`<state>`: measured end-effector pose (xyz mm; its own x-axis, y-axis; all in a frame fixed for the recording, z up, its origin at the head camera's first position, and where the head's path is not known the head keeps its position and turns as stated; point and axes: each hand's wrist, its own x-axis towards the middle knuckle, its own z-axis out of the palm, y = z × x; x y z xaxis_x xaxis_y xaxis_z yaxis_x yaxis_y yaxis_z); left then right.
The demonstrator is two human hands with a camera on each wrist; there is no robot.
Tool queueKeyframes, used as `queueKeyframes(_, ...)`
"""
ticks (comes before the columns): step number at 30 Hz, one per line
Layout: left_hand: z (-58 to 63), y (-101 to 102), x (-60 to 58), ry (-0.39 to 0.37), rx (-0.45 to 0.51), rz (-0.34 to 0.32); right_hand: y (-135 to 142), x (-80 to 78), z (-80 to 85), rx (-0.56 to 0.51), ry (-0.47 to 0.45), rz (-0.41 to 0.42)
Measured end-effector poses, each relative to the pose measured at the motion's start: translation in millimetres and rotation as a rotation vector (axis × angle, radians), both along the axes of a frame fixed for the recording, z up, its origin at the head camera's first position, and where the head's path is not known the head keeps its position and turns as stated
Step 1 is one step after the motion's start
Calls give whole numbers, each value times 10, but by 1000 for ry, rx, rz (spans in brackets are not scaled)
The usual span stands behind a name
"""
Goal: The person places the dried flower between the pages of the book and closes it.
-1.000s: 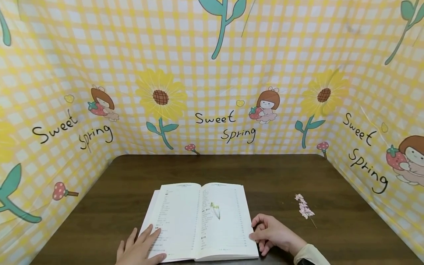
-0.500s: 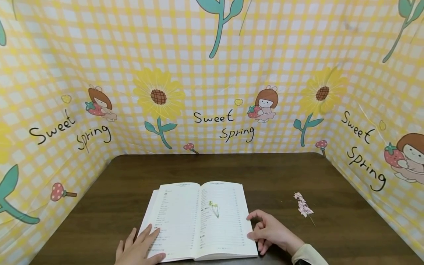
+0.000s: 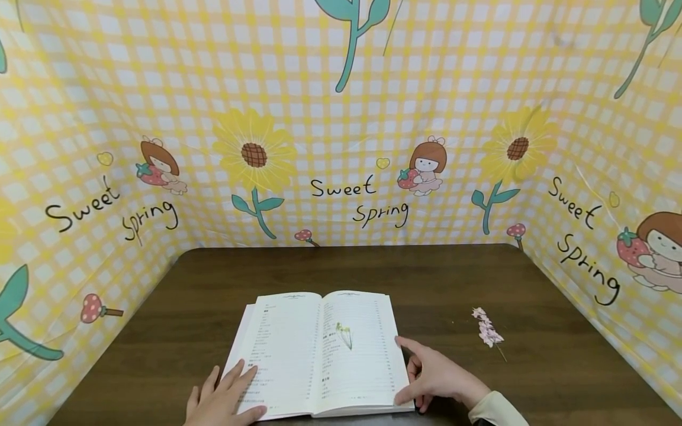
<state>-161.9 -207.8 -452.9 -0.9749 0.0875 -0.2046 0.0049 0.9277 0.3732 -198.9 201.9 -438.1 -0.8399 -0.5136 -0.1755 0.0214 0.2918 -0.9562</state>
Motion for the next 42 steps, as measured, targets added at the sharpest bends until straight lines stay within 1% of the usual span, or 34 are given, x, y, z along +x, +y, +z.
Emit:
queueKeyframes(4, 16, -5, 6, -6, -4, 0, 14, 0, 39, 30, 27, 75)
queueKeyframes(7, 20, -10, 12, -1, -10, -2, 15, 1, 57, 39, 34, 106)
queueKeyframes(13, 19, -14, 18, 7, -8, -3, 3, 12, 55, 46, 60, 105)
queueKeyframes(21, 28, -10, 17, 9, -2, 1, 52, -13, 15, -22, 65, 134)
queueKeyframes(23, 29, -9, 16, 9, 0, 0, 68, -21, -4, -17, 70, 133)
queueKeyframes(26, 23, -9, 16, 11, 3, -4, 85, -33, -34, -2, 113, 123)
queueKeyframes(29, 22, -3, 16, 11, 11, -5, 85, -53, -60, 7, 190, 131)
queueKeyframes(32, 23, 1, 11, 7, 15, -6, 71, -58, -72, -16, 226, 138)
queueKeyframes(34, 22, 0, 9, 4, 10, -7, 58, -49, -81, -44, 215, 134)
queueKeyframes(38, 23, -2, 9, 4, 4, -9, 35, -32, -107, -107, 142, 121)
queueKeyframes(40, 29, 5, 8, 3, 9, -9, 25, -31, -115, -124, 113, 104)
queueKeyframes(42, 28, 10, 9, 3, 11, -9, 17, -33, -115, -135, 102, 84)
